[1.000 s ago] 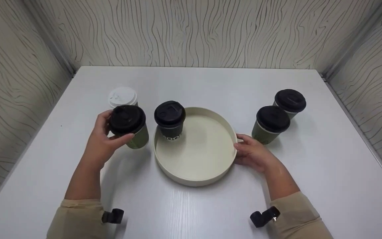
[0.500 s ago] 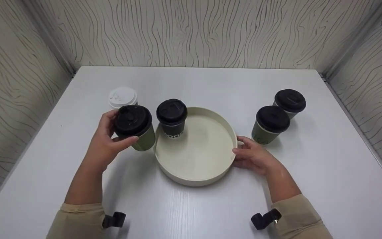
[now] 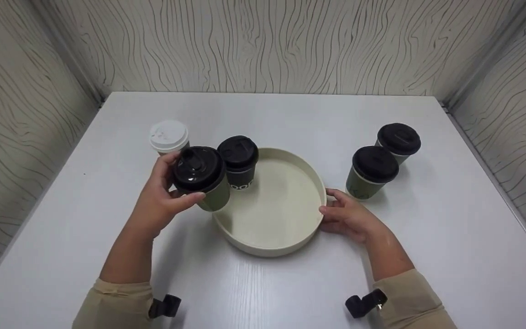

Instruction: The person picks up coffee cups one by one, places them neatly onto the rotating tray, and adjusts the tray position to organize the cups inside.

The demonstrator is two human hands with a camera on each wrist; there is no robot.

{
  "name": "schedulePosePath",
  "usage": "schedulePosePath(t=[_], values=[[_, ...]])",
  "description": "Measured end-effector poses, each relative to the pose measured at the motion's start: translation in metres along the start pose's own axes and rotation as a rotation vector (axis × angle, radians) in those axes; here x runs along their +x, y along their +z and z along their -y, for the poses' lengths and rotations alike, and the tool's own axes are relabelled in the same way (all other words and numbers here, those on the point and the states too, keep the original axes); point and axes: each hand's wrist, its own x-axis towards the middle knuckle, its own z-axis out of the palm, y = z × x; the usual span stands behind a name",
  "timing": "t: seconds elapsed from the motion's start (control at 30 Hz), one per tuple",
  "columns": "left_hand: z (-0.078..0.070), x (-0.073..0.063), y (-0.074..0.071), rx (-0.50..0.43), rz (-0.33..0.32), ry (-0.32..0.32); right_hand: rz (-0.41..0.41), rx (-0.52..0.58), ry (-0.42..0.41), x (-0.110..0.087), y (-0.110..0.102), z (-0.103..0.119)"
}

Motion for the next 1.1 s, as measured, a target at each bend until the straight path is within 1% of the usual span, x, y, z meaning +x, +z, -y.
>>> schedulePosePath(t=[0.17,0.33,0.73,0.9,1.1], values=[[0.001,0.0,0.008,-0.012,0.026,-0.011,-0.007,0.014,0.008,-0.001,0.0,-0.001],[0.004,0.001,0.013,0.005,0.048,-0.026,0.003,0.039,0.006,0.0,0.0,-0.002],[0.011,0.0,0.024,0.001,0.071,-0.044,-0.007,0.038,0.007,-0.001,-0.001,-0.003],[0.016,0.0,0.028,0.0,0.077,-0.051,-0.014,0.044,0.007,-0.001,0.001,-0.003],[0.023,0.001,0.031,0.018,0.101,-0.051,-0.013,0.047,0.002,-0.001,0.001,-0.003]])
